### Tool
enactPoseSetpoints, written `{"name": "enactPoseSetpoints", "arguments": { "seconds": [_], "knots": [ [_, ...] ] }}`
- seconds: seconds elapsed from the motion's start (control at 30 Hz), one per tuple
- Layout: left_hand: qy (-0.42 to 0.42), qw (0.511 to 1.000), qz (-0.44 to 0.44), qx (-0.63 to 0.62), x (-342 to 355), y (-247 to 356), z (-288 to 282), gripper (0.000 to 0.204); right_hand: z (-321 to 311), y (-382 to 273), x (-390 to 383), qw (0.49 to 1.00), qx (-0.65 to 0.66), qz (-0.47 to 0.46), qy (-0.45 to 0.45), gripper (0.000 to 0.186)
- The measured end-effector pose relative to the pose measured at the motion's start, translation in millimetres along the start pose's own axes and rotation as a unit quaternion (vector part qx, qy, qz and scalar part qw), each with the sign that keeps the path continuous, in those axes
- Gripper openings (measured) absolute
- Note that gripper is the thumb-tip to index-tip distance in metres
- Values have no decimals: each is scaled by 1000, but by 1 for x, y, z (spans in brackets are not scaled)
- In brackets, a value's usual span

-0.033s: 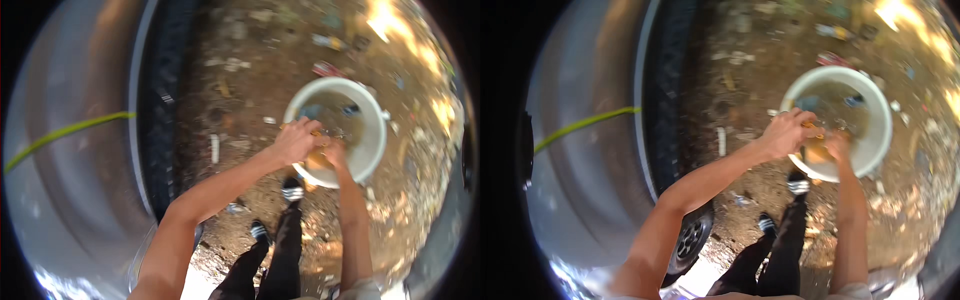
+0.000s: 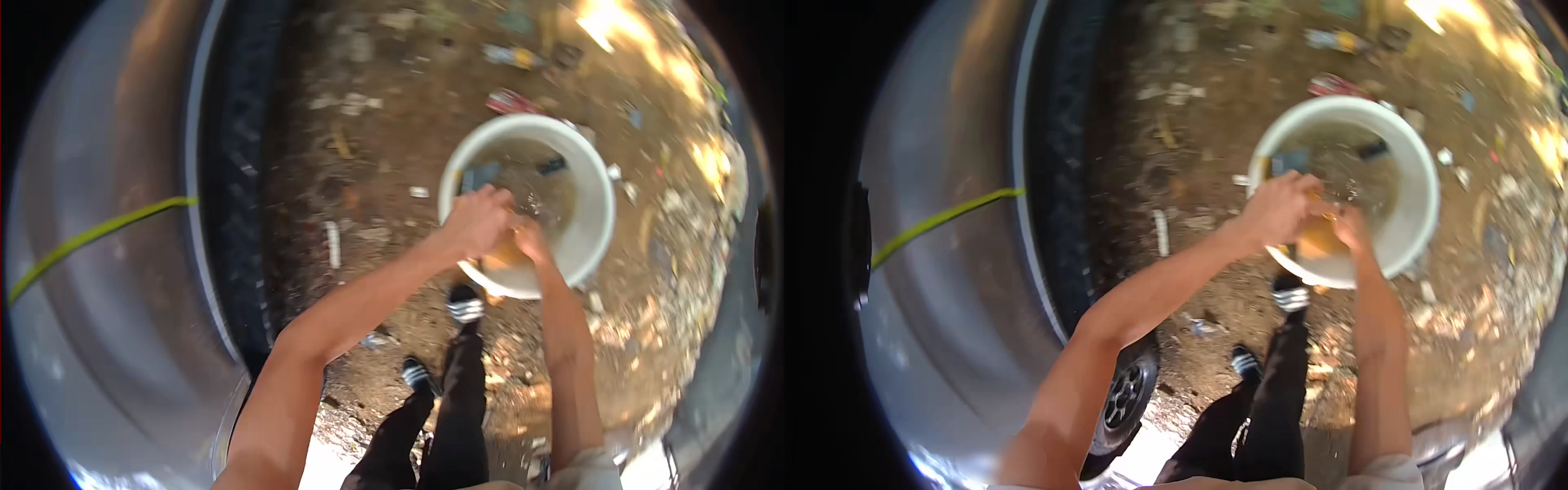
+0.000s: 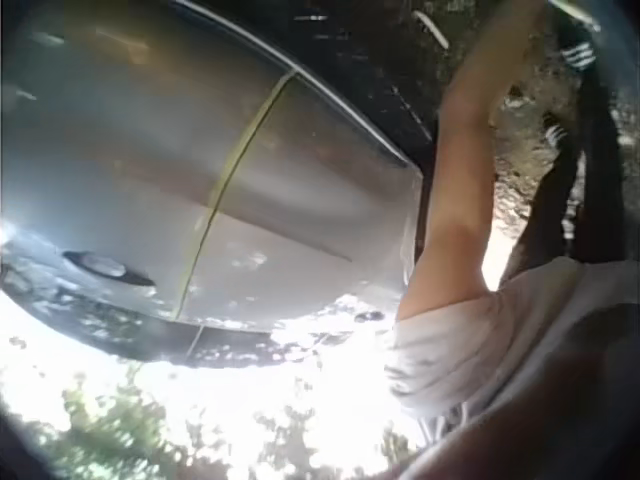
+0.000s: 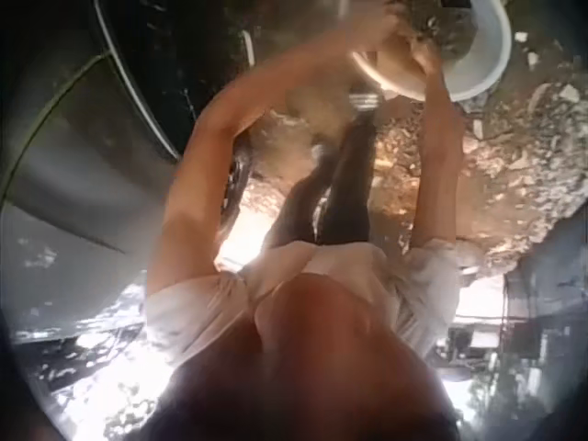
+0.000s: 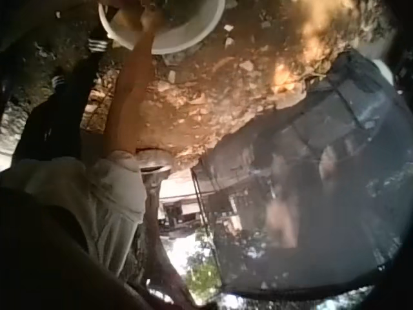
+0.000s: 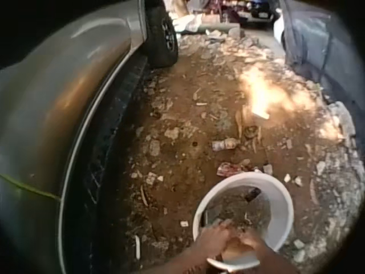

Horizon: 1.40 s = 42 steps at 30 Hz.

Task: Sanding the body of a car using a wet sanding block and water to prepare for finishing.

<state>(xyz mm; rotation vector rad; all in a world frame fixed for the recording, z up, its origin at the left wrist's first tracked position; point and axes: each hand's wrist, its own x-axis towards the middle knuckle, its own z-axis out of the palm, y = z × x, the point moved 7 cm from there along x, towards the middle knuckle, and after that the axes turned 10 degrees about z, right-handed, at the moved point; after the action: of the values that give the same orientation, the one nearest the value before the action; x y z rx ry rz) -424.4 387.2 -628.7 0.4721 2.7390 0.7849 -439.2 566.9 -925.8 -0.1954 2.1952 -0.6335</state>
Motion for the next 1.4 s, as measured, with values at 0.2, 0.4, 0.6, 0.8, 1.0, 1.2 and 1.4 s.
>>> {"name": "enactPoseSetpoints", "arguments": {
  "seconds": [0.2,0.4,0.6,0.8,1.0,1.2,1.4],
  "knots": [
    [-124,951,-264,-106,65,-93,148,30,-92,1,-58,813,555,174,31,38],
    [49,862,-321,-389,45,-43,134,41,-137,-22,-118,829,541,83,114,38],
    [46,883,-204,-421,45,-18,95,55,-147,-78,-137,827,562,-30,-20,45],
    [81,766,-248,-588,51,-32,106,40,-154,-68,-120,816,567,75,85,50],
    [117,806,-211,-541,56,-33,105,37,-145,-61,-108,846,524,100,-15,33],
    [100,762,-277,-577,59,-30,121,48,-152,-49,-108,780,622,53,41,24],
    [103,837,-269,-465,59,-70,159,45,-124,-37,-82,928,317,86,176,18]
  ]
}}
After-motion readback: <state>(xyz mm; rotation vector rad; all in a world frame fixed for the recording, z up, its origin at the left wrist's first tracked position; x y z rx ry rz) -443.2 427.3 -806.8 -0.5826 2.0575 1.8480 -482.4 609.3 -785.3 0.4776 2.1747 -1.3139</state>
